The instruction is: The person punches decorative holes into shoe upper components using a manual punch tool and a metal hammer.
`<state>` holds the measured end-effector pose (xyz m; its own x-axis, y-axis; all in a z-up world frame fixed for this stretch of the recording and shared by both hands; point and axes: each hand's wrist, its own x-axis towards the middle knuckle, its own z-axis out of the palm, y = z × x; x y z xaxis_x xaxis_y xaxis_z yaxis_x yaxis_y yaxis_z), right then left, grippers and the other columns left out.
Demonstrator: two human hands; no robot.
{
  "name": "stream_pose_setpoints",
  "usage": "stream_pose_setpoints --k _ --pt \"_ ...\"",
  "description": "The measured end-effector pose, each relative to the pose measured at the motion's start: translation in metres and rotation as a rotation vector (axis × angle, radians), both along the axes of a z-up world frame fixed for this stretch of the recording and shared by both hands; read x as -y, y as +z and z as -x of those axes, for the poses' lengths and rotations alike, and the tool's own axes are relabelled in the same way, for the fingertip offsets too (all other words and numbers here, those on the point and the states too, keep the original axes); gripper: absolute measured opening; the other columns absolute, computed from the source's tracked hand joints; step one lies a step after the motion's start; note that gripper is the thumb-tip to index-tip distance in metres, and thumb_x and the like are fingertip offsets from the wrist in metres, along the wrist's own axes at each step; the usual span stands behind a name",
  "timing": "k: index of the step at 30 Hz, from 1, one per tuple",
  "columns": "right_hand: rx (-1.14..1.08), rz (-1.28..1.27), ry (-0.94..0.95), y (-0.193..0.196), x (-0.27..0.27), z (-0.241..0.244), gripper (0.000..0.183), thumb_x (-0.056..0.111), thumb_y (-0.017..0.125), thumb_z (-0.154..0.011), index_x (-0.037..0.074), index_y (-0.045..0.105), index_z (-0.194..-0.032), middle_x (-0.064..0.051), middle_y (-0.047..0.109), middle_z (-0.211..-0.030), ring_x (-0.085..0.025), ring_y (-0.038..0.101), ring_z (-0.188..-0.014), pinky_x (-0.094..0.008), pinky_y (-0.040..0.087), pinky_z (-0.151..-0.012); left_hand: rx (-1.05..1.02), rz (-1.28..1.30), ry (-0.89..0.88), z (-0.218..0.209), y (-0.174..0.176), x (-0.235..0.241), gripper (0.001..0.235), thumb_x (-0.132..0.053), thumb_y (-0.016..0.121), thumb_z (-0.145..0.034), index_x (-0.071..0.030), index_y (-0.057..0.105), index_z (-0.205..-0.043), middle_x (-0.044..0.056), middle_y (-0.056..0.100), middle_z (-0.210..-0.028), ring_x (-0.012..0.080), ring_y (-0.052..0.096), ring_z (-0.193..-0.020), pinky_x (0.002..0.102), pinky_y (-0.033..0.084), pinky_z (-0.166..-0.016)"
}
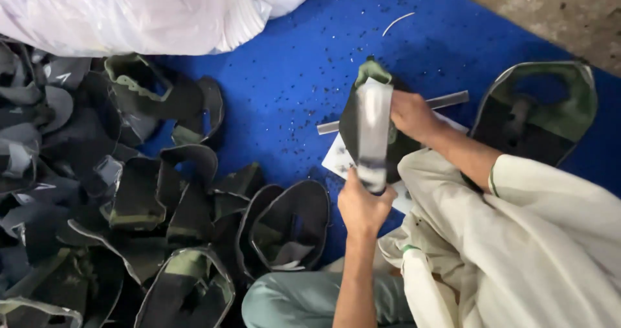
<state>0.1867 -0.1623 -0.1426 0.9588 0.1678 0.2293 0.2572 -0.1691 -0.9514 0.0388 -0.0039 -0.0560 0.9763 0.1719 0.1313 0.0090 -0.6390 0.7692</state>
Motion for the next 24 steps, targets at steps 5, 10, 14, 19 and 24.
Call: stream_pose_setpoints --k 5,10,14,19,24 --pt "-0.261 -0.316 -0.138 -0.029 0.004 -0.026 0.01 0.003 0.055 -0.104 0.0 0.064 -0.107 -0.018 0.075 -0.109 -0.026 0.074 -0.103 -0.037 0.062 -0.089 -0.333 -0.011 0.07 0.032 0.031 0.0 0.038 -0.018 0.084 -0.061 -0.003 0.066 -0.091 0.019 0.074 -0.077 0.0339 0.074 -0.075 0.041 0.058 -0.067" --pt "-0.445 -0.515 0.056 -0.05 0.002 -0.051 0.009 0.002 0.049 -0.107 0.0 0.056 -0.104 -0.019 0.073 -0.11 -0.028 0.075 -0.104 -0.038 0.064 -0.091 -0.19 0.213 0.187 0.031 0.093 -0.004 0.034 -0.018 0.085 -0.066 -0.002 0.06 -0.082 0.006 0.07 -0.065 0.0161 0.066 -0.058 0.03 0.058 -0.058" --pt "-0.309 -0.322 0.022 -0.049 -0.008 -0.036 0.006 0.0 0.052 -0.105 -0.003 0.058 -0.103 -0.018 0.075 -0.111 -0.026 0.076 -0.105 -0.036 0.063 -0.091 -0.021 0.291 0.137 0.023 0.153 -0.002 0.034 -0.014 0.084 -0.064 -0.005 0.058 -0.085 0.003 0.06 -0.064 0.0118 0.057 -0.051 0.026 0.047 -0.049" --pt "0.128 0.12 0.004 -0.02 -0.005 -0.022 0.021 -0.001 0.057 -0.101 -0.001 0.067 -0.119 -0.016 0.076 -0.115 -0.026 0.075 -0.109 -0.036 0.06 -0.093 0.424 0.292 -0.088 -0.006 0.113 -0.014 0.026 -0.007 0.068 -0.079 -0.01 0.044 -0.087 0.006 0.061 -0.08 0.0202 0.061 -0.066 0.028 0.049 -0.065" --pt "0.069 0.092 -0.028 -0.043 -0.003 -0.022 0.024 0.009 0.055 -0.104 -0.001 0.069 -0.12 -0.02 0.074 -0.113 -0.032 0.071 -0.104 -0.04 0.058 -0.088 -0.207 -0.046 0.049 0.002 0.003 -0.007 0.038 -0.019 0.083 -0.069 -0.002 0.058 -0.093 0.018 0.068 -0.078 0.0355 0.067 -0.072 0.043 0.053 -0.067"
